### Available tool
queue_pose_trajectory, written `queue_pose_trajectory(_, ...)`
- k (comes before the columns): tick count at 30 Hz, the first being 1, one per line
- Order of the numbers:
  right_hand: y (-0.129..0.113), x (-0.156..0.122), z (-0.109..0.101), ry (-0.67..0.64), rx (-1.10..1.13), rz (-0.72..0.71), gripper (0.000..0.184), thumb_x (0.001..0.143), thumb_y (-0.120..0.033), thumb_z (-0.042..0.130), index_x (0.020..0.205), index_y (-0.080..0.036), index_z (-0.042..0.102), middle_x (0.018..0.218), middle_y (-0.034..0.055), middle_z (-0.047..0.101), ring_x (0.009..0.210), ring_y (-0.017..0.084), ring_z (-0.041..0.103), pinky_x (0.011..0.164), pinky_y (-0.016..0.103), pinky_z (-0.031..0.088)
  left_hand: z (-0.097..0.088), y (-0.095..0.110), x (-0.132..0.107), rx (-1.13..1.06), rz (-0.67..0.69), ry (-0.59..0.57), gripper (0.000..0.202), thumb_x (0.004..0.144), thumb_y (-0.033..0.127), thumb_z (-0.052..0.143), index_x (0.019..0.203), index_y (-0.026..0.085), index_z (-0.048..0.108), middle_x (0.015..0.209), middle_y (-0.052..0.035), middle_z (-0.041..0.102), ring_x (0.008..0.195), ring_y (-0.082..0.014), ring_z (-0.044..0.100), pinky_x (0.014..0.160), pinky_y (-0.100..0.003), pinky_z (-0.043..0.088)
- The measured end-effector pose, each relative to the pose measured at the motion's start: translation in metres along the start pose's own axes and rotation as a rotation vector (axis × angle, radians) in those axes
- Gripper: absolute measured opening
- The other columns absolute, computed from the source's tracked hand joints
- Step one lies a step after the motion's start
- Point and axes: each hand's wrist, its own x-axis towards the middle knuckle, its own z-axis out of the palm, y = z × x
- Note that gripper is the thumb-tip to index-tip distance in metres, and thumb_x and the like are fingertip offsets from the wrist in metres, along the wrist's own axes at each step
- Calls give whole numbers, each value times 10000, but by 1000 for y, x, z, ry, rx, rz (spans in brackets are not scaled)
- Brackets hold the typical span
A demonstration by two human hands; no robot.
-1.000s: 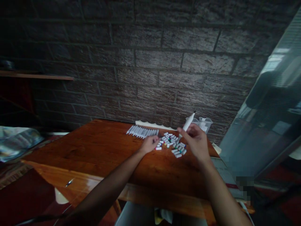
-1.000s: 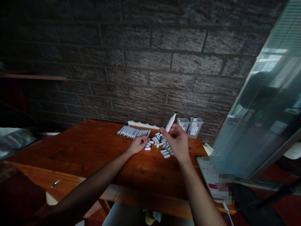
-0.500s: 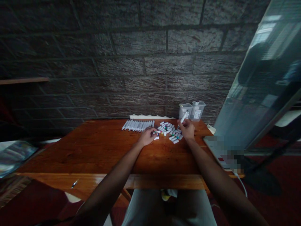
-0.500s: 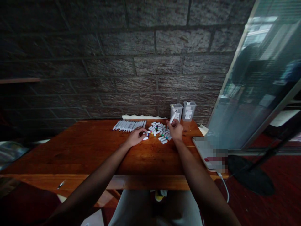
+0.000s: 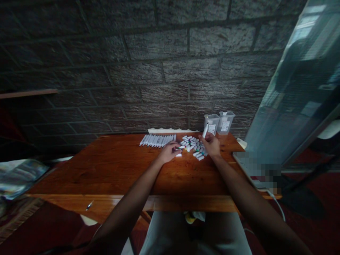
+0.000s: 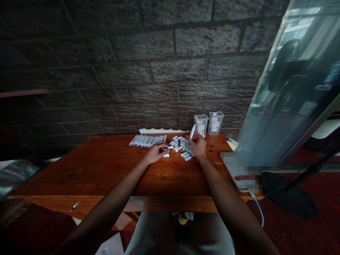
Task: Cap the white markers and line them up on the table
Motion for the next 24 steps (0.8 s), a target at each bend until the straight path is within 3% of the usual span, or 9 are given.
queue_pose_trajectory(3, 3, 0, 2, 10, 8, -8, 522, 737, -625, 609, 925, -140, 656, 738, 70, 691, 645, 158, 612, 607, 239, 444, -4, -3, -1, -63, -67, -9, 278, 765, 363, 696, 943, 150, 695, 980, -78, 664, 744, -124, 601, 700, -246, 486)
queue_pose_trajectory(7, 5, 1, 4, 14, 46, -42, 507, 743, -618, 611, 917, -144, 659, 731, 59, 685, 647, 155, 609, 600, 236, 442, -11, -4, -3, -153, -155, -72, 334, 738, 402, 710, 932, 132, 691, 852, -58, 693, 743, -139, 617, 695, -243, 483)
queue_pose_trajectory(12, 4, 0, 4, 21, 67, -27, 497, 726, -617, 631, 905, -155, 664, 697, 33, 669, 603, 143, 591, 563, 231, 430, -15, -3, -3, -162, -149, -135, 297, 745, 405, 698, 863, 134, 716, 845, -64, 710, 750, -147, 618, 710, -251, 477)
queue_pose_trajectory(19, 1, -1, 5, 16, 74, -34, 485, 723, -608, 640, 912, -162, 664, 694, 26, 668, 592, 137, 591, 547, 224, 421, -7, -8, -4, -222, -173, -148, 330, 702, 376, 738, 929, 138, 718, 802, -50, 699, 713, -139, 621, 672, -238, 478)
queue_pose_trajectory(24, -2, -2, 4, 18, 72, -31, 492, 717, -611, 645, 895, -153, 663, 674, 20, 657, 576, 129, 579, 537, 220, 415, -7, -7, -4, -204, -53, -128, 265, 732, 276, 695, 963, 146, 710, 1008, -80, 685, 732, -108, 609, 686, -227, 488)
